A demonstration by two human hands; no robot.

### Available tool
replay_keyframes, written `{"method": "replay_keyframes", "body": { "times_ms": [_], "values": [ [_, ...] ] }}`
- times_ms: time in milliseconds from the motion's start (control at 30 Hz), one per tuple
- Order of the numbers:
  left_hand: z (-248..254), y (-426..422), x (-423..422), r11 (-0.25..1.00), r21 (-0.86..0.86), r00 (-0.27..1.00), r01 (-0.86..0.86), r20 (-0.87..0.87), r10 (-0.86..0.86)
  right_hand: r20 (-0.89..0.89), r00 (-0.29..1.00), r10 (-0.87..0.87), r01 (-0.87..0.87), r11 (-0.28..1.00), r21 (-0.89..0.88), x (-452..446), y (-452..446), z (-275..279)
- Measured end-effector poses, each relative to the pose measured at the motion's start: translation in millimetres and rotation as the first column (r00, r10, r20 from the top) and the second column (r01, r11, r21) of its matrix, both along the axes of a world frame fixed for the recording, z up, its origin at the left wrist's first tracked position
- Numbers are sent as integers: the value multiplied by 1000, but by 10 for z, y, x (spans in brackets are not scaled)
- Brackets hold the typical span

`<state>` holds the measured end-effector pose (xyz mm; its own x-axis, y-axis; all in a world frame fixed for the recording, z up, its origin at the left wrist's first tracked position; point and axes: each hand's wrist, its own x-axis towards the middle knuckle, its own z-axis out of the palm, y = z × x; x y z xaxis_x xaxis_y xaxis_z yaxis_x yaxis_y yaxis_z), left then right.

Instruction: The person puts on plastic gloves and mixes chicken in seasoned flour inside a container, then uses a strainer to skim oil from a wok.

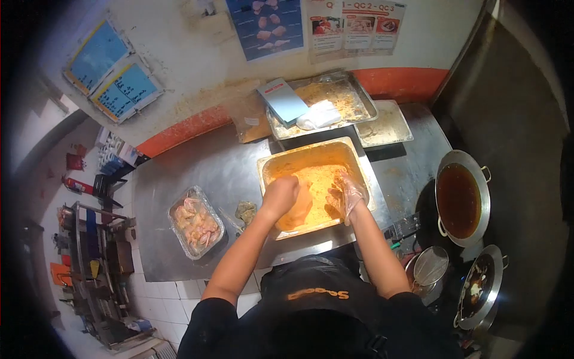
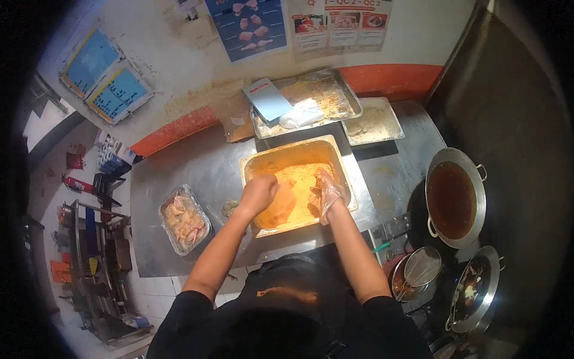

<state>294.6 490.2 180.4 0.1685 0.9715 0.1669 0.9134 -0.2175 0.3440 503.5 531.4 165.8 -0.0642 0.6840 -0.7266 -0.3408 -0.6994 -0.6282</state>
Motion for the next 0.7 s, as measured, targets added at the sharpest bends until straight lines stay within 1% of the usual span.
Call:
{"method": "replay_keyframes", "body": {
  "times_ms": [33,67,100,133,167,200,233,267,333,367,400,433,467,500,533,567,600,633,667,700],
  "values": [
    [93,14,12,986,117,964,-116,254,83,-3,1000,-8,8,1000,0,17,-17,-43],
    [161,16,31,987,119,965,-109,251,76,-90,996,-3,3,1000,-6,30,-32,-108],
    [228,26,47,976,59,923,-211,342,179,-177,984,3,-4,1000,-10,22,-59,-60],
    [284,34,63,952,-11,862,-305,422,281,-180,984,-2,1,1000,-6,23,-97,-10],
    [325,24,97,954,-6,865,-300,420,275,-180,983,32,-32,999,3,22,-150,37],
    [349,-8,151,935,-24,842,-355,427,330,-179,982,67,-66,998,13,-3,-207,143],
    [351,-47,200,912,-43,814,-408,434,385,-148,987,67,-65,998,16,-29,-255,193],
    [306,-76,233,913,-41,817,-405,433,381,-150,987,63,-61,998,19,-71,-280,180],
    [156,-116,277,889,-116,782,-444,433,447,14,998,59,-61,985,159,-170,-328,199],
    [86,-128,290,889,-115,784,-443,432,446,-63,997,44,-34,987,156,-178,-369,217],
    [40,-140,302,881,-182,757,-437,455,470,-65,997,43,-33,987,156,-212,-387,191],
    [-2,-152,308,869,-247,728,-429,475,495,-37,996,82,-73,979,191,-251,-395,137],
    [-43,-162,314,868,-247,728,-430,474,495,-7,993,120,-115,968,225,-294,-389,82],
    [-72,-174,319,875,-212,752,-434,450,482,-27,997,72,-65,975,211,-343,-370,8],
    [-66,-189,320,881,-177,774,-438,424,470,-28,997,75,-67,975,211,-372,-337,-60],
    [-57,-212,308,879,-176,772,-442,424,473,10,998,62,-62,969,238,-404,-293,-125],
    [5,-244,298,861,-230,768,-453,389,508,47,998,48,-59,962,266,-436,-250,-191],
    [69,-280,291,839,-284,763,-465,352,542,45,998,54,-64,962,267,-458,-201,-279],
    [118,-331,291,836,-283,761,-469,351,546,205,974,94,-151,946,286,-469,-155,-367],
    [168,-391,299,852,-1,803,-524,335,493,360,925,126,-240,926,291,-480,-132,-416]
  ]
}}
